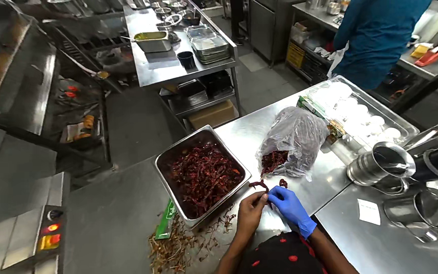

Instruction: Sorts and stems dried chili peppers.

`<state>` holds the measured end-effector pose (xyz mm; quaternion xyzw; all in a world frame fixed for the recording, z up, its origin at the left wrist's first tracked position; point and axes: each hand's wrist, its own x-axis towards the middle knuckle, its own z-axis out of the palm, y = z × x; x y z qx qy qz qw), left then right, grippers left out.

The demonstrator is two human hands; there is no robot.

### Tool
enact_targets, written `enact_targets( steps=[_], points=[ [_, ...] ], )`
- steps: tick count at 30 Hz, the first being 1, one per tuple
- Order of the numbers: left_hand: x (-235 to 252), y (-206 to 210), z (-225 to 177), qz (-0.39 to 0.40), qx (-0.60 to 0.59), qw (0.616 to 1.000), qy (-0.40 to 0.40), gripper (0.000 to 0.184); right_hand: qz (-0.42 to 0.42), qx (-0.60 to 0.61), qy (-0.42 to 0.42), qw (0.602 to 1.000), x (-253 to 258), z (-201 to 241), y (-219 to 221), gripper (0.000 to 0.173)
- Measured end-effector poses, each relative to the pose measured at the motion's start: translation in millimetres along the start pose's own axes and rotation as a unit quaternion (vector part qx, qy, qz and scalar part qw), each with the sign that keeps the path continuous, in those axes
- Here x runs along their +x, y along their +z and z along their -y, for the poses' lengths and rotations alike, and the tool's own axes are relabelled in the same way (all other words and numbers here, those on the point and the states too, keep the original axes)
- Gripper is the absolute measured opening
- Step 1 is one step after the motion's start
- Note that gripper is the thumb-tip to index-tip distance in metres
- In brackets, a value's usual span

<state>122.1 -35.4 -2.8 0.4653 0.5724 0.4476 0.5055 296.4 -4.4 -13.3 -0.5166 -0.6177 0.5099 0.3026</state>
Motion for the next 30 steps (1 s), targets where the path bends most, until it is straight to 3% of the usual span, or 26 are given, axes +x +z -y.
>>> enact_targets(
  steps=[6, 10, 13, 16, 19, 24, 27, 30],
  points=[
    [0, -15, -12, 0.019, -0.056, 0.998, 0.037, 0.017, 0.004, 0.073, 0.017, 0.997, -1, 2, -7, 0.029],
    [-5, -25, -22, 0.117, -0.054, 0.991, 0.039, 0.019, 0.040, 0.239, 0.014, 0.970, 3, 7, -8, 0.040],
    [-9, -29, -22, 0.160, -0.038, 0.986, 0.029, 0.020, 0.025, 0.306, 0.025, 0.951, 4, 9, -10, 0.033],
    [-7, -33, -24, 0.179, -0.011, 0.983, 0.021, 0.025, -0.003, 0.295, 0.016, 0.955, 2, 12, -14, 0.026],
    [1, -30, -34, 0.202, 0.000, 0.979, 0.009, 0.049, -0.019, 0.251, 0.003, 0.968, -3, 22, -15, 0.021],
    [15, -12, -42, 0.171, -0.044, 0.984, 0.013, 0.027, -0.059, 0.206, -0.022, 0.976, -4, 36, -9, 0.021],
    [15, -8, -44, 0.162, -0.052, 0.985, 0.028, 0.022, -0.009, 0.212, -0.033, 0.977, -3, 39, -20, 0.028],
    [13, -12, -43, 0.169, -0.029, 0.984, 0.041, 0.022, 0.004, 0.241, -0.038, 0.970, -4, 38, -27, 0.023]
  ],
)
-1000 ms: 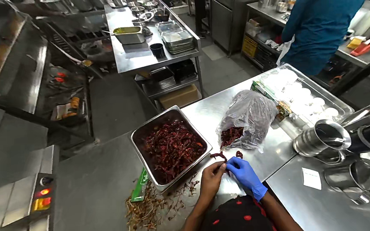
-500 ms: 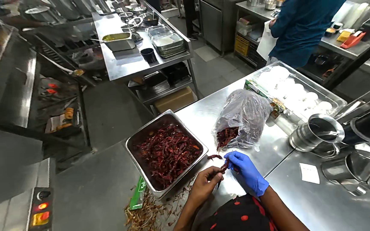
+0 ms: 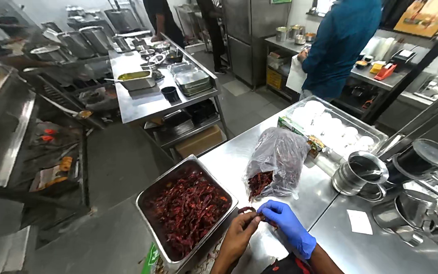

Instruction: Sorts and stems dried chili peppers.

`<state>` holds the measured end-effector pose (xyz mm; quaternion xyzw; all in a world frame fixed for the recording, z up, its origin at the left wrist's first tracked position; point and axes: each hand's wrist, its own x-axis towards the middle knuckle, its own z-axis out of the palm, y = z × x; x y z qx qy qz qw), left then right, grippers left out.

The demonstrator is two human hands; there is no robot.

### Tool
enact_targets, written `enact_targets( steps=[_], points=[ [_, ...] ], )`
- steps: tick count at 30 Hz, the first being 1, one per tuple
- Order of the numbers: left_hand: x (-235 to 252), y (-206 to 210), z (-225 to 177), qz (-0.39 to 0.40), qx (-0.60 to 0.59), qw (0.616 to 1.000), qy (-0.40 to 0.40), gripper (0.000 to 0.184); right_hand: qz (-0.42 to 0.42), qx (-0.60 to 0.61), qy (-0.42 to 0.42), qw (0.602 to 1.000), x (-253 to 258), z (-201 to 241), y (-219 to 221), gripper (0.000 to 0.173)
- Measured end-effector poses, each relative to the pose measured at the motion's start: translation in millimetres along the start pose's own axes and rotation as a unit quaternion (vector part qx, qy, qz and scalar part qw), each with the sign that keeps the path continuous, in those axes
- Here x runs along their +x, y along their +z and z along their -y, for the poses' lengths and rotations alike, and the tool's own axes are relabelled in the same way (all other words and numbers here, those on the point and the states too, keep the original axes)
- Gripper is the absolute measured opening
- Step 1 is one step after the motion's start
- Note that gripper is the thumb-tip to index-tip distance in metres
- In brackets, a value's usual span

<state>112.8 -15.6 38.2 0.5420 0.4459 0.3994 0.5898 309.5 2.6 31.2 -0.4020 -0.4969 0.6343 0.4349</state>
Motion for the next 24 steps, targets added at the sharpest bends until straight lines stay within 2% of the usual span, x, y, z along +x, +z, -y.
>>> enact_targets(
  steps=[5, 11, 15, 18, 21, 24],
  points=[
    [-3, -1, -11, 0.034, 0.047, 0.998, -0.014, 0.022, -0.026, 0.006, -0.054, 0.998, -3, -4, 1, 0.015],
    [-2, 5, -14, -0.009, 0.033, 0.999, -0.033, 0.023, -0.068, -0.005, -0.077, 0.995, -2, -10, 6, 0.014],
    [-3, 14, -9, -0.009, -0.011, 1.000, -0.018, 0.025, -0.097, -0.076, -0.130, 0.984, 1, -12, 6, 0.014],
    [-1, 16, 0, 0.001, -0.042, 0.999, 0.022, 0.024, -0.096, -0.069, -0.136, 0.984, 2, -8, 9, 0.017],
    [-2, 25, 7, -0.084, 0.043, 0.992, 0.086, 0.026, -0.123, -0.067, -0.149, 0.979, 2, -11, 18, 0.019],
    [-2, 32, 12, -0.183, 0.191, 0.955, 0.136, 0.028, -0.168, -0.192, -0.199, 0.946, 1, -19, 27, 0.019]
  ],
)
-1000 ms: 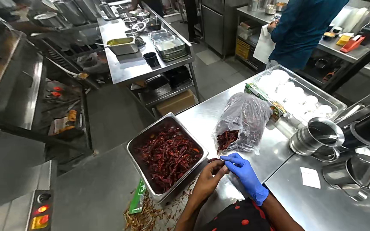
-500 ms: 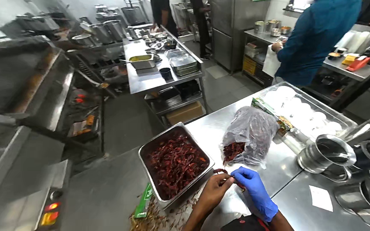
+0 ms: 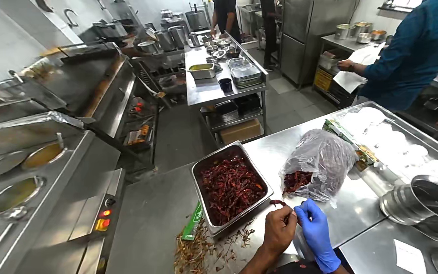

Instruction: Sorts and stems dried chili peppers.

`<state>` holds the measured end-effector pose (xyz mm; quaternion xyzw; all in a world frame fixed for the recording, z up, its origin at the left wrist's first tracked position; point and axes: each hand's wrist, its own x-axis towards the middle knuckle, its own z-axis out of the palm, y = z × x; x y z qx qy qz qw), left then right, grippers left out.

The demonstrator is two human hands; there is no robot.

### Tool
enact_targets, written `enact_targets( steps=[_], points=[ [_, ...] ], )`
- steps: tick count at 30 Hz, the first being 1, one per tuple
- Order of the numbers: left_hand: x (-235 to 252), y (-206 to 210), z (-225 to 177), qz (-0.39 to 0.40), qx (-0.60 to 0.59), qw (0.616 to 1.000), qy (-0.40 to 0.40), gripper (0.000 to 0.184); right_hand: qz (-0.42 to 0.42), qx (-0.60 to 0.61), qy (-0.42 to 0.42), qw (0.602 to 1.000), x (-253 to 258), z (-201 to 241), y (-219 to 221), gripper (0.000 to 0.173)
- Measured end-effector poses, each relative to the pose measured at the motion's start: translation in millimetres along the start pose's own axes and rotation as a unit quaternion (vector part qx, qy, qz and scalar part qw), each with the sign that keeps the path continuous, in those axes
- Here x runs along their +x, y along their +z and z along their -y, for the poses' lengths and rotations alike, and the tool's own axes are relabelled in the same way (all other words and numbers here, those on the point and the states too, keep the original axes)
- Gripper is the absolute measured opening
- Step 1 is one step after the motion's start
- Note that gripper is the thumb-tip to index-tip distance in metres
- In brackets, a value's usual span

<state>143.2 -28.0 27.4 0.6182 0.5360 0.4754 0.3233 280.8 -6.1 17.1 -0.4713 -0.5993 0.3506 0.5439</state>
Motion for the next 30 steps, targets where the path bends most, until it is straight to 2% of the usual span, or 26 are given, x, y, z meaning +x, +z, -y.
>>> enact_targets(
  steps=[2, 4, 6, 7, 9, 12, 13, 16, 17, 19, 21, 25, 27, 30],
  points=[
    [-2, 1, 6, -0.025, 0.095, 0.992, 0.074, 0.030, -0.015, -0.136, -0.069, 0.988, -4, -4, 2, 0.021],
    [-5, 2, 10, -0.037, 0.186, 0.966, 0.175, 0.031, -0.020, -0.258, -0.132, 0.957, -6, -12, 3, 0.026],
    [-5, -1, 6, -0.045, 0.243, 0.940, 0.233, 0.031, 0.011, -0.295, -0.121, 0.948, -10, -22, 6, 0.025],
    [-2, -6, 3, -0.045, 0.264, 0.936, 0.228, 0.031, 0.042, -0.280, -0.089, 0.955, -12, -28, 6, 0.024],
    [13, -26, -2, -0.026, 0.327, 0.933, 0.150, 0.030, 0.126, -0.235, -0.005, 0.964, -16, -38, 2, 0.023],
    [44, -79, 2, 0.040, 0.418, 0.907, -0.033, 0.031, 0.264, -0.259, 0.062, 0.927, -21, -50, -4, 0.026],
    [51, -96, 8, 0.035, 0.430, 0.900, -0.064, 0.037, 0.309, -0.266, 0.069, 0.911, -23, -51, -5, 0.027],
    [59, -135, 13, -0.022, 0.423, 0.902, -0.087, 0.057, 0.409, -0.230, 0.106, 0.877, -24, -47, -2, 0.034],
    [58, -141, 18, -0.039, 0.422, 0.902, -0.076, 0.058, 0.420, -0.224, 0.121, 0.871, -23, -45, -2, 0.039],
    [50, -144, 37, -0.070, 0.419, 0.905, -0.023, 0.046, 0.390, -0.250, 0.126, 0.877, -20, -46, -2, 0.041],
    [36, -137, 56, -0.093, 0.397, 0.913, 0.030, 0.030, 0.309, -0.306, 0.106, 0.894, -15, -52, -8, 0.033],
    [-3, -103, 68, -0.146, 0.333, 0.929, 0.072, 0.034, 0.164, -0.394, 0.054, 0.903, -5, -70, -25, 0.021],
    [-15, -82, 65, -0.162, 0.306, 0.933, 0.100, 0.035, 0.133, -0.392, 0.014, 0.910, -3, -76, -24, 0.020],
    [-22, -55, 62, -0.135, 0.266, 0.946, 0.128, 0.031, 0.153, -0.411, -0.028, 0.898, 1, -76, -7, 0.026]
  ],
)
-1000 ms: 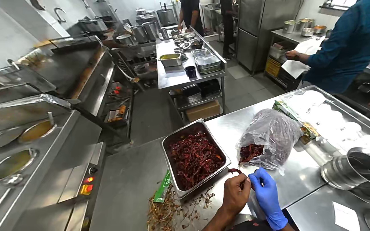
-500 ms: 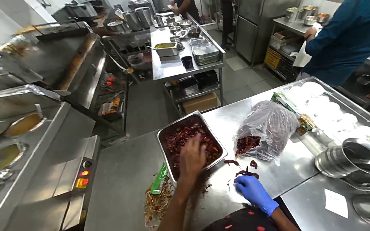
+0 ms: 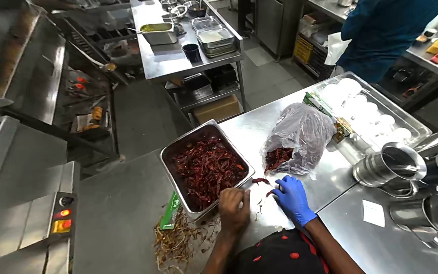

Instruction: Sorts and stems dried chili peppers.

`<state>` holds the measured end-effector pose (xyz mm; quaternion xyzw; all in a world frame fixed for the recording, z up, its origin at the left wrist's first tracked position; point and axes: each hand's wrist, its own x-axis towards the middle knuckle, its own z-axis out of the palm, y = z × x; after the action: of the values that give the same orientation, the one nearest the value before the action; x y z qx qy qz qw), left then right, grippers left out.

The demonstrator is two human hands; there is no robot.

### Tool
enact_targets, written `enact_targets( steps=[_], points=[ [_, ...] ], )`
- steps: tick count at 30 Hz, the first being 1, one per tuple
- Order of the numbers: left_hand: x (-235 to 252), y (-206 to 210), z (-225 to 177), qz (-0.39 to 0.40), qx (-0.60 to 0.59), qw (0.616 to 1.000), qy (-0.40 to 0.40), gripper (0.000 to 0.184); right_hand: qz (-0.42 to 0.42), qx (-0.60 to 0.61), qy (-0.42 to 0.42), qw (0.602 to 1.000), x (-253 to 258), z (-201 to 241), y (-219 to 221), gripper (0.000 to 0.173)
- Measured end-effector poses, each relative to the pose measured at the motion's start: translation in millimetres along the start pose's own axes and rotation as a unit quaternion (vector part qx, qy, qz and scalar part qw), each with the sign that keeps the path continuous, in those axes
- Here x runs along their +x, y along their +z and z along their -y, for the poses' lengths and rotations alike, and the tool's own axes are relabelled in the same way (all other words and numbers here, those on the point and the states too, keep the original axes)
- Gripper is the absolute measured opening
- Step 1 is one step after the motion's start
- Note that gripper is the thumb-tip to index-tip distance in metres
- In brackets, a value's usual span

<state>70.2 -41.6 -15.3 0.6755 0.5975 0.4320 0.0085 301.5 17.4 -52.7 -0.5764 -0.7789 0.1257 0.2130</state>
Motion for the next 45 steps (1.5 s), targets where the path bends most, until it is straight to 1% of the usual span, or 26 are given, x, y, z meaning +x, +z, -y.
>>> enact_targets(
  steps=[3, 5, 7, 12, 16, 21, 24, 26, 28, 29, 30, 31, 32, 33, 34, 35, 36, 37, 38, 39, 40, 41, 42, 43, 44, 45],
  points=[
    [1, 14, -9, 0.039, -0.035, 0.998, 0.033, 0.023, 0.035, -0.088, -0.031, 0.995, 14, 13, 16, 0.031],
    [4, 19, -13, 0.049, -0.049, 0.996, 0.055, 0.021, 0.050, -0.130, -0.048, 0.989, 23, 10, 27, 0.025],
    [5, 19, -17, 0.053, -0.064, 0.995, 0.054, 0.024, 0.051, -0.123, -0.068, 0.989, 29, 6, 28, 0.016],
    [5, 17, -17, 0.117, -0.071, 0.990, 0.034, 0.034, -0.013, 0.028, -0.114, 0.993, 21, 14, -2, 0.018],
    [7, 21, -24, 0.145, -0.085, 0.985, 0.025, 0.035, -0.011, 0.180, -0.125, 0.976, 5, 32, -38, 0.021],
    [19, 14, -45, 0.139, -0.193, 0.971, -0.003, 0.026, -0.025, 0.311, -0.065, 0.948, -1, 40, -64, 0.023],
    [24, 7, -54, 0.121, -0.159, 0.979, 0.052, 0.025, 0.014, 0.368, -0.001, 0.930, -2, 45, -69, 0.032],
    [27, 3, -58, 0.102, -0.121, 0.984, 0.087, 0.025, 0.028, 0.414, 0.011, 0.910, -2, 52, -68, 0.041],
    [31, -1, -62, 0.091, -0.112, 0.984, 0.102, 0.025, 0.039, 0.502, 0.026, 0.864, -3, 60, -69, 0.043],
    [33, -3, -65, 0.083, -0.119, 0.984, 0.104, 0.025, 0.049, 0.571, 0.034, 0.819, -4, 64, -70, 0.043],
    [35, -5, -68, 0.073, -0.131, 0.983, 0.103, 0.025, 0.066, 0.651, 0.043, 0.755, -5, 67, -69, 0.042],
    [36, -6, -72, 0.063, -0.142, 0.983, 0.102, 0.025, 0.089, 0.730, 0.050, 0.675, -7, 69, -69, 0.041],
    [38, -7, -75, 0.054, -0.149, 0.982, 0.100, 0.024, 0.118, 0.801, 0.061, 0.584, -9, 71, -68, 0.038],
    [38, -8, -78, 0.047, -0.155, 0.982, 0.096, 0.023, 0.148, 0.852, 0.068, 0.498, -10, 72, -67, 0.036],
    [39, -8, -80, 0.044, -0.164, 0.981, 0.090, 0.022, 0.175, 0.885, 0.071, 0.426, -11, 71, -66, 0.033],
    [39, -8, -80, 0.043, -0.175, 0.980, 0.084, 0.021, 0.195, 0.904, 0.069, 0.375, -12, 70, -64, 0.032],
    [39, -7, -79, 0.042, -0.185, 0.979, 0.079, 0.020, 0.204, 0.911, 0.063, 0.353, -13, 69, -62, 0.031],
    [39, -6, -77, 0.042, -0.186, 0.979, 0.077, 0.020, 0.203, 0.907, 0.058, 0.364, -13, 68, -60, 0.032],
    [38, -5, -75, 0.041, -0.179, 0.980, 0.079, 0.020, 0.186, 0.889, 0.056, 0.415, -12, 69, -61, 0.034],
    [36, -4, -71, 0.040, -0.161, 0.983, 0.084, 0.020, 0.158, 0.844, 0.056, 0.510, -10, 70, -63, 0.038],
    [34, -5, -66, 0.043, -0.134, 0.986, 0.089, 0.021, 0.126, 0.771, 0.052, 0.622, -8, 70, -66, 0.041],
    [33, -6, -62, 0.056, -0.108, 0.988, 0.090, 0.022, 0.099, 0.685, 0.053, 0.720, -5, 68, -67, 0.044],
    [33, -8, -58, 0.076, -0.084, 0.990, 0.088, 0.024, 0.083, 0.610, 0.058, 0.786, -4, 66, -67, 0.043],
    [33, -9, -56, 0.098, -0.061, 0.990, 0.086, 0.025, 0.079, 0.556, 0.068, 0.824, -4, 64, -67, 0.043],
    [33, -10, -56, 0.115, -0.044, 0.989, 0.085, 0.026, 0.086, 0.525, 0.080, 0.843, -4, 63, -66, 0.042],
    [35, -11, -58, 0.130, -0.031, 0.988, 0.082, 0.028, 0.096, 0.510, 0.095, 0.849, -3, 63, -64, 0.043]
  ],
)
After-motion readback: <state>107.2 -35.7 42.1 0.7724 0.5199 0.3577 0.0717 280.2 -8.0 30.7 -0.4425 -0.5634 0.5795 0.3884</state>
